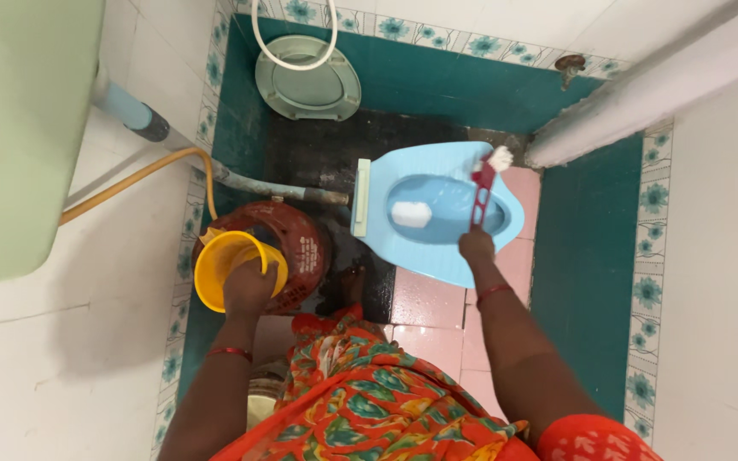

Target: The person scrubs the bowl of a squat toilet with a brush and rinses it with water from a mug.

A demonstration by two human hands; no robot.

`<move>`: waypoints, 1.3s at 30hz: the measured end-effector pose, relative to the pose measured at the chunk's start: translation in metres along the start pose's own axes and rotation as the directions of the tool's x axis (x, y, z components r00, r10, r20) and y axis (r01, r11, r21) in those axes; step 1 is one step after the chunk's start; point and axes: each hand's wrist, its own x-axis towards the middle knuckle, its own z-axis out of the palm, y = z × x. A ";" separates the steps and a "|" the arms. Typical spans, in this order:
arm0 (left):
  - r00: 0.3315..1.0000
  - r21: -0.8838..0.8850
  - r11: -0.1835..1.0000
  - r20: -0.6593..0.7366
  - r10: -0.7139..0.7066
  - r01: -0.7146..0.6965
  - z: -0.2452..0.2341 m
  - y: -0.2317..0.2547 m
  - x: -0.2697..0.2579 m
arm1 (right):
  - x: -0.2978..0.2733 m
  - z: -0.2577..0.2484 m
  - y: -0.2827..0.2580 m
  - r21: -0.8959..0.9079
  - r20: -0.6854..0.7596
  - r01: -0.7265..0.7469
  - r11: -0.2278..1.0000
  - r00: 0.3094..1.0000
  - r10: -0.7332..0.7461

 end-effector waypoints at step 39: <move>1.000 0.017 1.000 0.006 -0.007 0.007 -0.002 0.000 0.001 | -0.020 0.012 0.003 0.009 0.062 0.127 0.992 0.990 -0.127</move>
